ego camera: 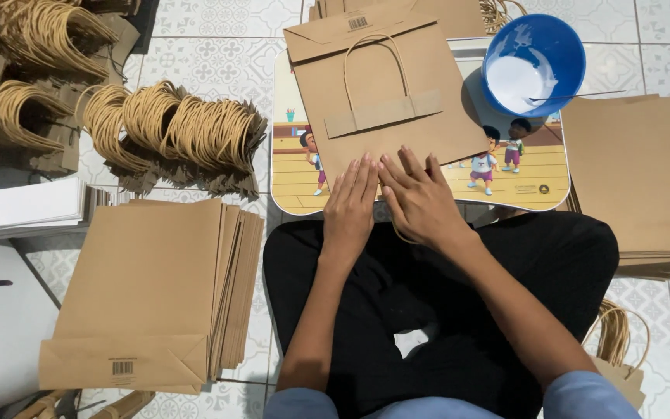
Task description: Manually assembling paper bags by gluing handles onto the bag bodies using paper strips and adhesive.
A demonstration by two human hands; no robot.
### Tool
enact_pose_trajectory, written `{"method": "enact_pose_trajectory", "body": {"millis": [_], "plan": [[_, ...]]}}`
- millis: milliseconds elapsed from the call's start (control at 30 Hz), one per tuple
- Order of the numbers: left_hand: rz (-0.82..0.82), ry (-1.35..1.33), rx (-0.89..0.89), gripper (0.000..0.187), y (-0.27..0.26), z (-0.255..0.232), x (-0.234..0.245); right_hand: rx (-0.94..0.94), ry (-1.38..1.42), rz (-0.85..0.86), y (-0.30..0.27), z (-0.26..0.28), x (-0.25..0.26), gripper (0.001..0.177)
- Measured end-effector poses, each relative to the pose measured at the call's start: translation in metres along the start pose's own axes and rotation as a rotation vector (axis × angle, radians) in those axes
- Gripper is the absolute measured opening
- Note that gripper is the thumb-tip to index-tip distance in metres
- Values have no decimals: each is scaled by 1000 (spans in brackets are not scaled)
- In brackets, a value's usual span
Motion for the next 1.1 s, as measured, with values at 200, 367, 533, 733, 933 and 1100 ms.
{"method": "enact_pose_trajectory", "body": {"millis": [200, 367, 533, 733, 933, 1100], "plan": [[-16, 26, -15, 58, -2, 1, -3, -65, -115, 22, -6, -14, 6, 46], [-20, -16, -3, 58, -1, 3, -1, -117, -227, -1, -25, -59, 13, 45], [0, -30, -1, 58, 1, 1, 1, -147, -321, -35, -42, -88, 22, 44], [7, -4, 1, 66, 0, -3, -2, -169, -199, -6, -29, -90, 15, 47], [2, -1, -13, 64, 0, -3, -3, -172, -134, -76, 6, -88, 1, 45], [39, -49, -4, 63, 0, 3, -1, -179, -27, -103, 24, -110, -24, 37]]}}
Point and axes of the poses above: each hand's wrist, its own y-axis towards the middle knuckle, its own x-axis out of the back of the hand, z = x × y, the point moved 7 cm from there along y, towards the middle knuckle, and after that the axes turned 2 degrees about x, right-handed, at the moved point
